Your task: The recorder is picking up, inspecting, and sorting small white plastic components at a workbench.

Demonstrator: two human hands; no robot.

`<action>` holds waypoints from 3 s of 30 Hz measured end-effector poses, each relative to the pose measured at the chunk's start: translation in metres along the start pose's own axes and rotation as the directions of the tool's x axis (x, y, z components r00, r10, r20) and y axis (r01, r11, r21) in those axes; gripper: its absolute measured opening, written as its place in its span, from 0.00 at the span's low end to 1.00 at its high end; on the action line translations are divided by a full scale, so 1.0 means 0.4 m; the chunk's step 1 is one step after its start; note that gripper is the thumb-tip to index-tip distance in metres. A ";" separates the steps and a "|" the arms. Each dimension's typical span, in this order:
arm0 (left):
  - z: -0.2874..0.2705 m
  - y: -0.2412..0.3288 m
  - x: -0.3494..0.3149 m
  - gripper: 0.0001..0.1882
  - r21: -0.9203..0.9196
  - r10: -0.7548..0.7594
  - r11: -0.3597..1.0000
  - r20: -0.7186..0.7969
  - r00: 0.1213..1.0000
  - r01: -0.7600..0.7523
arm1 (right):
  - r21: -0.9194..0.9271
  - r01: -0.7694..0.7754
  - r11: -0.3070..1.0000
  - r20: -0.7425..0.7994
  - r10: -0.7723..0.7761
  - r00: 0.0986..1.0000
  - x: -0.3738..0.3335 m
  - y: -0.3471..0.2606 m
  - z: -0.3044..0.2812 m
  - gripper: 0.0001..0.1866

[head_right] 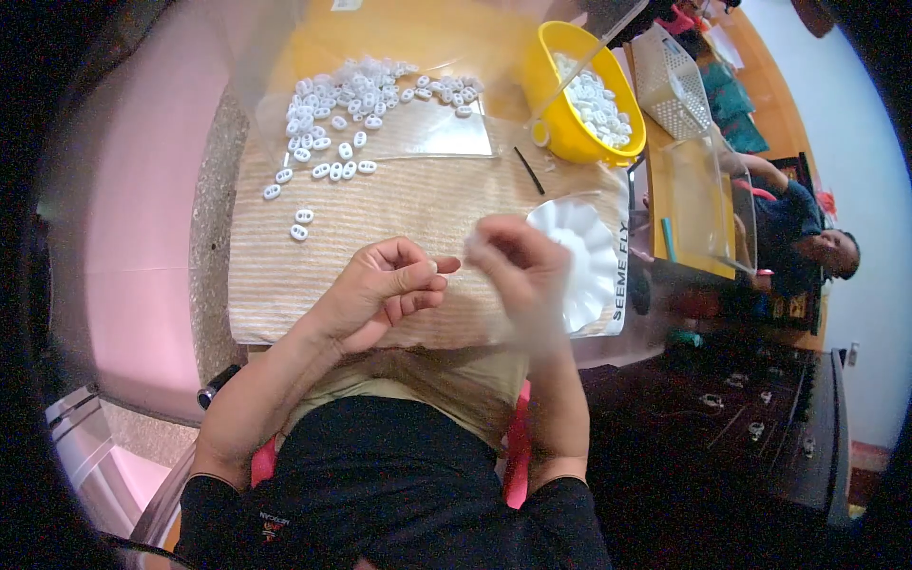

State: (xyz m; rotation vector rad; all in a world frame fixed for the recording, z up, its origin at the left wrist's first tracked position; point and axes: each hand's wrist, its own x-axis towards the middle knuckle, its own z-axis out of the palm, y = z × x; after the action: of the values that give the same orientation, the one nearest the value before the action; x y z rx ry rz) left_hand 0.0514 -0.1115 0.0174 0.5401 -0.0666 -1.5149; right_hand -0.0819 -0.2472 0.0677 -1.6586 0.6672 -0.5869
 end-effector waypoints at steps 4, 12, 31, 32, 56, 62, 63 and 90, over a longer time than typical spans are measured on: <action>0.000 0.001 0.001 0.05 0.040 0.023 0.999 -0.028 0.999 -0.022 | -0.269 0.289 0.919 -0.355 -0.374 0.857 0.118 -0.033 -0.105 0.08; -0.012 -0.001 0.011 0.05 0.098 0.060 0.994 -0.142 0.988 -0.046 | -0.717 0.194 0.669 -0.331 -0.573 0.750 0.288 0.002 -0.240 0.11; -0.010 -0.004 0.004 0.07 0.107 0.083 0.992 -0.193 0.978 -0.063 | -0.708 0.476 0.522 0.412 -0.241 0.878 0.480 0.089 0.175 0.14; -0.011 -0.004 0.005 0.07 0.105 0.083 0.992 -0.195 0.977 -0.064 | -0.750 0.467 0.469 0.419 -0.209 0.884 0.486 0.090 0.180 0.13; -0.010 -0.010 0.004 0.06 0.106 0.101 0.991 -0.182 0.978 -0.082 | -0.754 0.389 0.529 0.366 -0.153 0.918 0.452 0.090 0.190 0.10; -0.010 -0.009 0.002 0.06 0.107 0.114 0.990 -0.174 0.978 -0.096 | -0.768 0.397 0.503 0.380 -0.140 0.914 0.433 0.077 0.204 0.11; -0.009 -0.009 0.001 0.06 0.109 0.115 0.989 -0.183 0.976 -0.097 | -0.774 0.399 0.491 0.381 -0.141 0.913 0.431 0.079 0.201 0.10; -0.030 0.002 0.013 0.04 0.171 0.348 0.933 -0.190 0.918 -0.318 | -0.290 0.204 0.935 0.254 -0.130 0.958 0.037 0.053 0.001 0.09</action>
State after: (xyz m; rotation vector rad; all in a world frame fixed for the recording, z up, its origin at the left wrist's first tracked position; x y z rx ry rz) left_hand 0.0570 -0.1129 0.0058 0.7619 -0.0890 -1.1159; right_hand -0.0736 -0.2604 0.0471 -2.0621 0.4661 -0.4109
